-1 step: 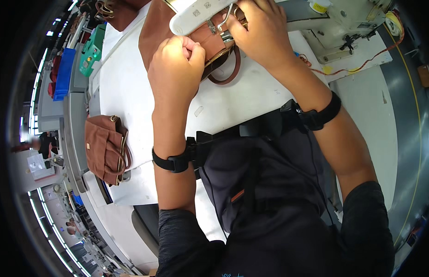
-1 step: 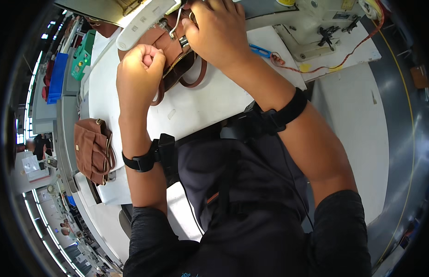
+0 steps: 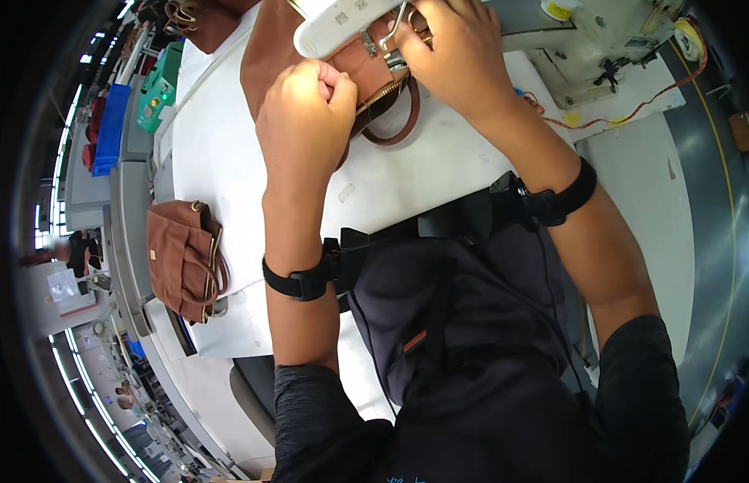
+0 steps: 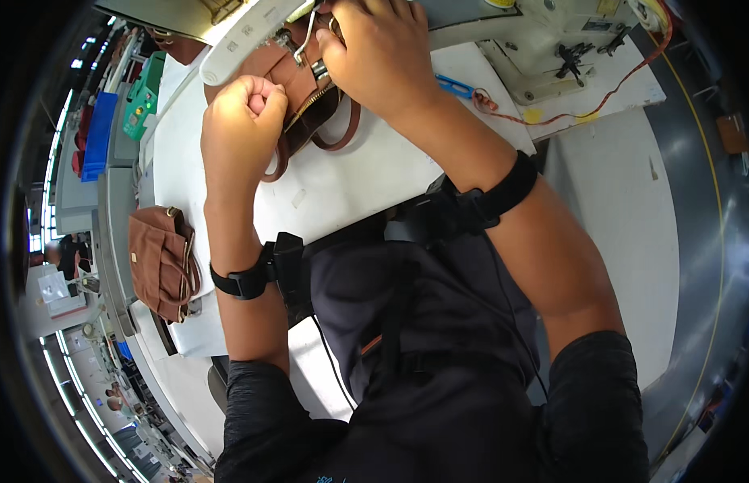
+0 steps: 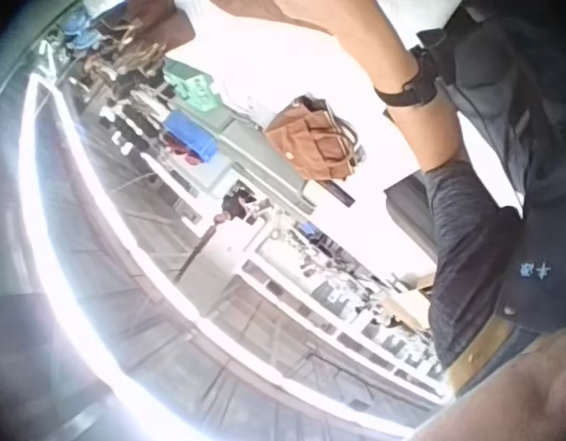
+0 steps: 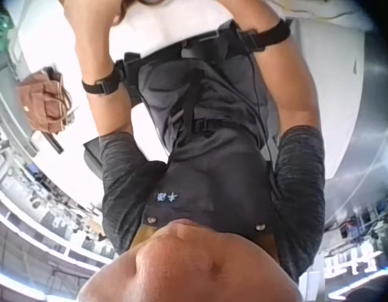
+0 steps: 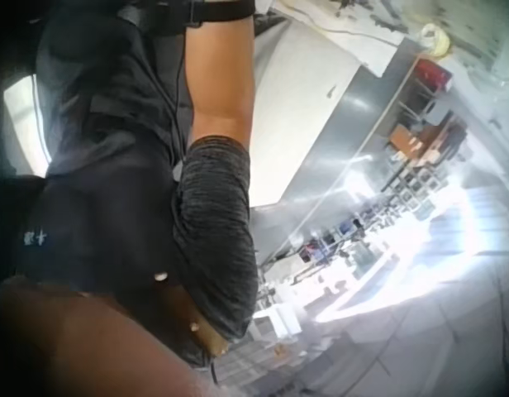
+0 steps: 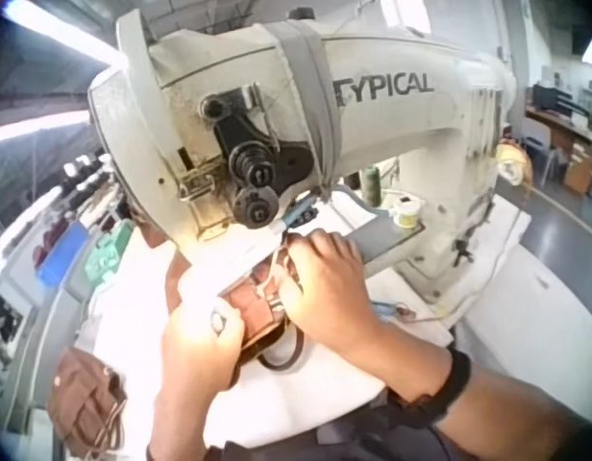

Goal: Sewing the top edge and zipper area of a brown leather handbag using an industrial sewing machine.

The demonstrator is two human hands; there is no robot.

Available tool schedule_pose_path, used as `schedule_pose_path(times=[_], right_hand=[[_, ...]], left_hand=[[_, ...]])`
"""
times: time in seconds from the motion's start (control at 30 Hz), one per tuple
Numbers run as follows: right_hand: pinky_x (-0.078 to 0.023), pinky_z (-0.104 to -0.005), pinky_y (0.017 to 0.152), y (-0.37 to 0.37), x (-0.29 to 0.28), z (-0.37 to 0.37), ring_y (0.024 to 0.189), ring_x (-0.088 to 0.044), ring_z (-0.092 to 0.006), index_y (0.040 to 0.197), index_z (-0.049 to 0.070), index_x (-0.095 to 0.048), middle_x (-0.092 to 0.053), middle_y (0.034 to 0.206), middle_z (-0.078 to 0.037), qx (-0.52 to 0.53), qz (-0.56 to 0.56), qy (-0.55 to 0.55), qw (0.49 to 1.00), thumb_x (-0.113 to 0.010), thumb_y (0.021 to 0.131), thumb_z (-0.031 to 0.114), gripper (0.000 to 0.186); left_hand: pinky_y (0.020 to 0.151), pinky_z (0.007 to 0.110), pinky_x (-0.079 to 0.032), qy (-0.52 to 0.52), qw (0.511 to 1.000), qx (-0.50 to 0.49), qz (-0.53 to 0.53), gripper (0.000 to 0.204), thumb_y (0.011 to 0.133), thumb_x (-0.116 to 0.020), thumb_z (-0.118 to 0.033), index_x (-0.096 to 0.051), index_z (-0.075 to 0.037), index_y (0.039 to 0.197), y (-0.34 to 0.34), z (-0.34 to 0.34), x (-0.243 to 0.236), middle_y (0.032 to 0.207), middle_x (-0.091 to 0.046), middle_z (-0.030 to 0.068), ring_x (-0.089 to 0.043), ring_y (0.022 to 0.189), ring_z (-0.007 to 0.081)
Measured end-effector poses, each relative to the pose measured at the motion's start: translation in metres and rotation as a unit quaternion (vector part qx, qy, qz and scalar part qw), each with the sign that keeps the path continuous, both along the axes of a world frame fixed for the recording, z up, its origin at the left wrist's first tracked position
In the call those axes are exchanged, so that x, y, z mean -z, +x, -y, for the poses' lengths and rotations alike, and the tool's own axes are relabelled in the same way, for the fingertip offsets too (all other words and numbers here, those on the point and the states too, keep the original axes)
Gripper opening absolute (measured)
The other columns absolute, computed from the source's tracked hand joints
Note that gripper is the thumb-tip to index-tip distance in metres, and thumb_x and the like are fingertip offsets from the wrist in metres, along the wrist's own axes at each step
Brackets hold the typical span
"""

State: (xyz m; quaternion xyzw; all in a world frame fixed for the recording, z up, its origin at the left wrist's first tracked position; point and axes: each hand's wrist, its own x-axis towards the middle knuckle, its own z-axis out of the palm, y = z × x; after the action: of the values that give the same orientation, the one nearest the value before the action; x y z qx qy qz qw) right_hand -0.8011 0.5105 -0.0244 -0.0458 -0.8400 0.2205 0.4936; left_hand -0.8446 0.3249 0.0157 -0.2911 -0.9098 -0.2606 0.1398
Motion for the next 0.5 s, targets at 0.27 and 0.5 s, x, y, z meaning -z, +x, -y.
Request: schedule_pose_path(times=[0.27, 0.5], right_hand=[[-0.046, -0.0496, 0.090, 0.001, -0.001, 0.002, 0.097, -0.058, -0.0397, 0.101, 0.002, -0.065, -0.061, 0.099, -0.018, -0.007, 0.008, 0.003, 1.000, -0.068, 0.089, 0.018, 0.020], [-0.050, -0.0495, 0.089, 0.025, -0.020, -0.021, 0.101, -0.062, -0.0390, 0.110, 0.001, -0.066, -0.064, 0.106, -0.020, -0.075, 0.098, 0.006, 0.992, -0.068, 0.092, 0.021, 0.027]], left_hand=[[0.089, 0.043, -0.052, 0.036, 0.985, -0.019, -0.167, 0.022, 0.086, -0.076, -0.021, -0.068, -0.007, 0.101, 0.013, 0.008, 0.003, 0.109, -0.068, 0.0100, -0.064, 0.102, 0.0320], [0.107, 0.042, -0.049, 0.092, 0.966, 0.156, -0.185, 0.043, 0.080, -0.074, 0.008, -0.064, -0.004, 0.120, 0.014, -0.008, 0.044, 0.133, -0.067, 0.0136, -0.063, 0.127, 0.0326]])
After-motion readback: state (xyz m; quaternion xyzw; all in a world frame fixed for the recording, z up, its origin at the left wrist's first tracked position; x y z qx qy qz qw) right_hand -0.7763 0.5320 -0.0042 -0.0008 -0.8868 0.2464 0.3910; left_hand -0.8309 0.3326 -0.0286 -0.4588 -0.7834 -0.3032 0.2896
